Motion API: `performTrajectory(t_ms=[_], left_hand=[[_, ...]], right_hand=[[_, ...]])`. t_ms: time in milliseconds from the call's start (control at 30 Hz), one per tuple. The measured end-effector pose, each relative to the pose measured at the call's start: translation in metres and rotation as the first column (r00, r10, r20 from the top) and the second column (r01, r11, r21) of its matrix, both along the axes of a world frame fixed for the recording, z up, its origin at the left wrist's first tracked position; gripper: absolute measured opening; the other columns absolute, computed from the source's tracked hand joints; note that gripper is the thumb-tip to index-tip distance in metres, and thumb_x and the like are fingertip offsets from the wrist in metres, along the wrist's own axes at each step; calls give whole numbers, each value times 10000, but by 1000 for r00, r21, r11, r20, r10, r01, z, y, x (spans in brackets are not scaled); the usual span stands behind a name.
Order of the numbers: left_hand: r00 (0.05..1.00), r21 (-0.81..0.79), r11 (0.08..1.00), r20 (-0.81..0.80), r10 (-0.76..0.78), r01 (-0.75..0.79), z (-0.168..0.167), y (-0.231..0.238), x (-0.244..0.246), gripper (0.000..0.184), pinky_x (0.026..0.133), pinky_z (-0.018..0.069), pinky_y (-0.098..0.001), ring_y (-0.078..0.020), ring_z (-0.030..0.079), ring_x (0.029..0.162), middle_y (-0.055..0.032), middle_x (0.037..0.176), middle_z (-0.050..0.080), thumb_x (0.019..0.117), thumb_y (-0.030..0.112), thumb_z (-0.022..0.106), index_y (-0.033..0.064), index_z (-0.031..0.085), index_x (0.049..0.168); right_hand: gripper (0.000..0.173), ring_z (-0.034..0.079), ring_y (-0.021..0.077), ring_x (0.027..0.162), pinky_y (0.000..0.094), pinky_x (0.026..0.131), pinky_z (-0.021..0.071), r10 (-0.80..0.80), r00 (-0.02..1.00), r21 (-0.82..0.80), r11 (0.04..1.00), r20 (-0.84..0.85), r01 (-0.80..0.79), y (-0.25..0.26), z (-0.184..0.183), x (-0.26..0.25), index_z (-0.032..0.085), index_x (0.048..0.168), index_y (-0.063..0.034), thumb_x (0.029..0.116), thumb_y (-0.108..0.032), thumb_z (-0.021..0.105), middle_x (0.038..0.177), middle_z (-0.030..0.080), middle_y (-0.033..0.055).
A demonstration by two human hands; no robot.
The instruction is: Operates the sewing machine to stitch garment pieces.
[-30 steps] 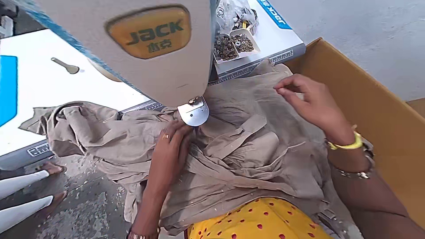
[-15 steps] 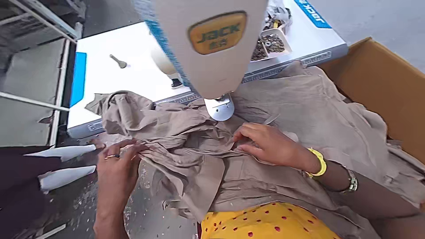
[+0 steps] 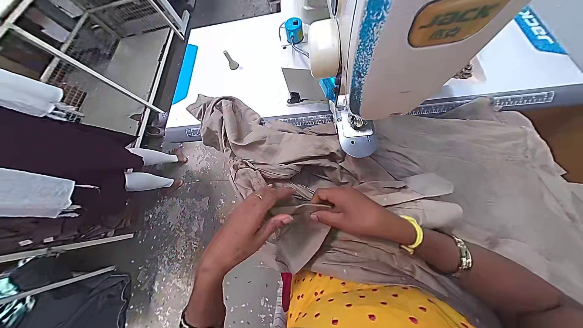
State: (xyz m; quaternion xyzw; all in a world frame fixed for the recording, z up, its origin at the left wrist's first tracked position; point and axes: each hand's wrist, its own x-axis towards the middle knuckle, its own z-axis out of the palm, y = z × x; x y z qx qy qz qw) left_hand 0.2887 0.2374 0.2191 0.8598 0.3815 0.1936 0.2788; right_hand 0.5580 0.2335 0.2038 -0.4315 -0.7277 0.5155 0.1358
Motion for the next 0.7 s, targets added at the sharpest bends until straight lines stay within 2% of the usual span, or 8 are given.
performTrajectory(t_ms=[100, 233, 300, 367, 467, 533, 600, 700], left_hand=[[999, 23, 999, 36, 28, -29, 3, 6, 16, 453, 877, 548, -279, -76, 687, 949, -49, 1038, 744, 1038, 458, 521, 74, 708, 1188], [897, -65, 989, 417, 148, -134, 25, 20, 41, 276, 749, 523, -143, 64, 613, 801, 82, 862, 671, 1057, 319, 536, 93, 683, 998], [626, -295, 922, 677, 387, -251, 40, 31, 40, 229, 735, 568, -151, 64, 659, 794, 163, 869, 705, 1085, 242, 448, 232, 665, 1012], [252, -520, 835, 796, 551, -182, 46, 51, 29, 371, 700, 586, -174, 15, 679, 757, 116, 836, 709, 1121, 248, 274, 239, 633, 1027], [-42, -666, 746, 745, 666, 17, 39, 72, 12, 496, 595, 536, -197, -59, 611, 631, 34, 709, 607, 1124, 359, 165, 161, 586, 952], [83, -663, 711, 715, 694, -234, 36, 72, 3, 337, 708, 593, -251, -90, 672, 758, -3, 857, 664, 1129, 247, 267, 112, 575, 1135], [355, -361, 761, 723, 593, -539, 42, 69, -15, 393, 945, 556, -298, -72, 651, 1072, -4, 1236, 621, 1086, 204, 436, 40, 411, 1442], [758, 202, 827, 552, 347, -525, 87, 52, -27, 578, 1166, 396, -364, -112, 455, 1399, 13, 1531, 458, 1075, 487, 419, 122, 365, 1520]], right_hand=[[169, 610, -42, 728, 162, 695, 512, -158, 950, -205, 973, -271, 103, 11, 13, 12, 670, 1030, -77, 1001, -243, 655, 824, 654, -61], [211, 658, -57, 876, 160, 802, 564, -150, 812, -182, 982, -564, 54, 14, 43, 10, 586, 1133, -77, 985, -206, 663, 957, 681, -102], [562, 612, -36, 1100, 185, 956, 530, 99, 765, -30, 988, -637, -153, 16, 53, 9, 427, 1340, 13, 947, -276, 706, 1183, 627, -27], [763, 567, 16, 1229, 203, 1064, 466, 327, 723, 215, 945, -608, -247, 19, 55, 2, 426, 1390, 123, 900, -353, 766, 1297, 618, 99], [488, 616, 160, 1162, 281, 1037, 474, 431, 728, 522, 845, -534, -117, 26, 52, -21, 597, 1190, 115, 943, -285, 728, 1161, 664, 193], [223, 664, 190, 1136, 348, 1067, 492, 358, 742, 547, 837, -566, 14, 33, 54, -34, 681, 1054, 74, 985, -138, 665, 1082, 718, 166], [180, 678, 86, 1055, 294, 1051, 504, 243, 742, 471, 876, -625, 109, 41, 61, -41, 702, 1025, 72, 993, -95, 644, 1018, 734, 101], [151, 643, -19, 868, 179, 834, 538, 68, 757, 342, 916, -649, 210, 56, 78, -57, 686, 962, 24, 985, -120, 648, 895, 696, 18]])
